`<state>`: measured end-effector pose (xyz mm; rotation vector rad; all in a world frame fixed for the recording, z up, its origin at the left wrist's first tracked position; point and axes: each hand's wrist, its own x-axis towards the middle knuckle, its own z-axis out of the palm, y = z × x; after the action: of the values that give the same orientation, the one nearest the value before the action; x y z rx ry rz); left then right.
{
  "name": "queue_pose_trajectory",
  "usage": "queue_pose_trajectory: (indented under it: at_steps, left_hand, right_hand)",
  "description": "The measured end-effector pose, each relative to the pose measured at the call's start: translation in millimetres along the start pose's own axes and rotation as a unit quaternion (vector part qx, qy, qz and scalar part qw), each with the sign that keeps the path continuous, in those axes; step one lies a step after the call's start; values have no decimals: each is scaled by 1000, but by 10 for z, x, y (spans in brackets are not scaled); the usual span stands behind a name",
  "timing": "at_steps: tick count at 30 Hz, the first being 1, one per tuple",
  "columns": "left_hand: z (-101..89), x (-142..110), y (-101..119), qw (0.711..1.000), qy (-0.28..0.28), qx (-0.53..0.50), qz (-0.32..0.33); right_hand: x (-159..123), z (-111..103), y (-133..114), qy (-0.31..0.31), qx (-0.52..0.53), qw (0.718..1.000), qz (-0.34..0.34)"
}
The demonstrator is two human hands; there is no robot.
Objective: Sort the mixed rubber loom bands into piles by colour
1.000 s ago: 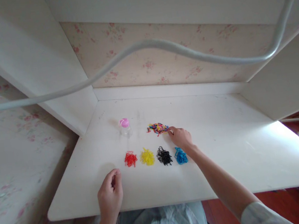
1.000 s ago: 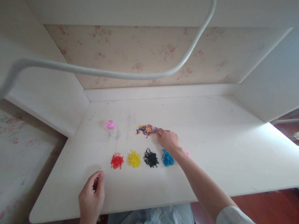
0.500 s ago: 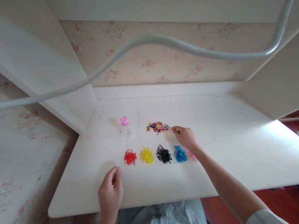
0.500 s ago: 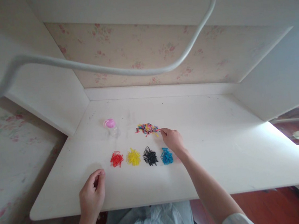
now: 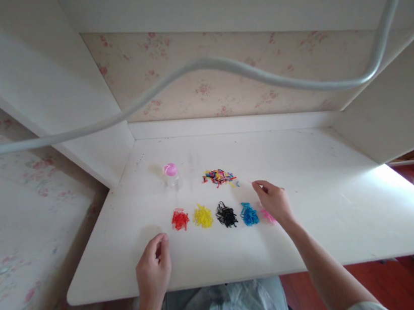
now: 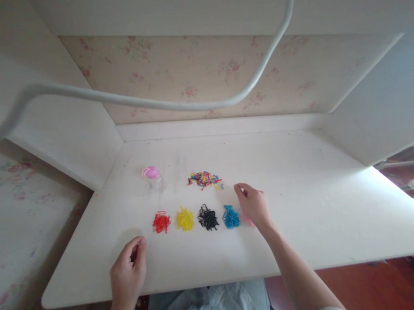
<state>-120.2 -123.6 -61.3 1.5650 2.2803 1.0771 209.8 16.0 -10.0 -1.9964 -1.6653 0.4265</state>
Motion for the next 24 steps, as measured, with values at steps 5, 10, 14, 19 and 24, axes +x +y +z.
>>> queue_pose_trajectory:
  at_steps: [5, 10, 14, 19, 24]
  left_hand:
    - [-7, 1, 23, 1000, 1, 4, 11]
    - [18, 12, 6, 1000, -16, 14, 13]
    - [1, 19, 41, 1000, -8, 14, 22]
    - [-117, 69, 476, 995, -59, -30, 81]
    - [54, 340, 1136, 967, -196, -28, 160]
  right_hand:
    - [-463, -171, 374, 39, 28, 996, 75]
    - [-749, -129, 617, 45, 20, 991, 127]
    - [-798, -78, 669, 41, 7, 993, 113]
    - [-803, -94, 670, 54, 20, 991, 120]
    - [-794, -117, 673, 57, 46, 988, 137]
